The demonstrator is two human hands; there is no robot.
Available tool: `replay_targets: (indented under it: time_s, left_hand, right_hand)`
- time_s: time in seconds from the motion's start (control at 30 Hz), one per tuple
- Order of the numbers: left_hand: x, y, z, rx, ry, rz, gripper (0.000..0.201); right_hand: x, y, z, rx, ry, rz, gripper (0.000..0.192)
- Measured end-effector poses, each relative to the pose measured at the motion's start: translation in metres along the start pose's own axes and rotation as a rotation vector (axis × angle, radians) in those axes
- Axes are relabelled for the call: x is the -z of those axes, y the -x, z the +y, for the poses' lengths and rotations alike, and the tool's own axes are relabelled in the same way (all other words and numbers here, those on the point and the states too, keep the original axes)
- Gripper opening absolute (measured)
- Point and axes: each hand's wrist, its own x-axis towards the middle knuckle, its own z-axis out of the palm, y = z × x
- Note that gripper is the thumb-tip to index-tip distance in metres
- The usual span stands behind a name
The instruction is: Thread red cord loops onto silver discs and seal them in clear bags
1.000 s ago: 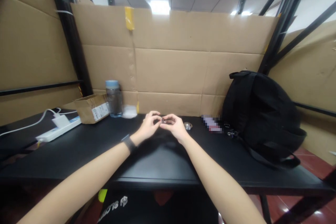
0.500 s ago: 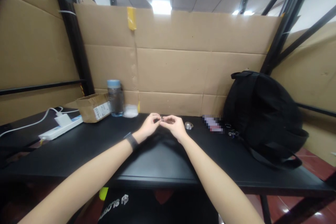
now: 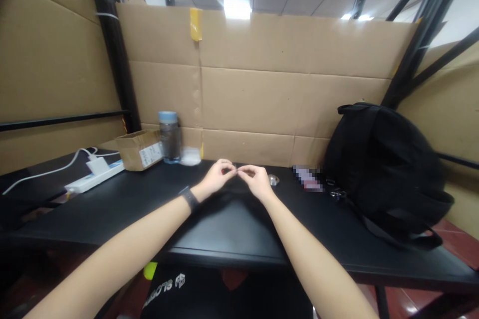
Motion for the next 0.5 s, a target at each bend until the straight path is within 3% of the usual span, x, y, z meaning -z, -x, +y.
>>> replay_targets:
  time_s: [0.5]
  left_hand:
    - [0.0020, 0.0005, 0.0098, 0.001, 0.069, -0.014, 0.010]
  right_hand:
    - [-0.0014, 0.0039, -0.0083, 0.245, 0.348, 0.007, 0.011]
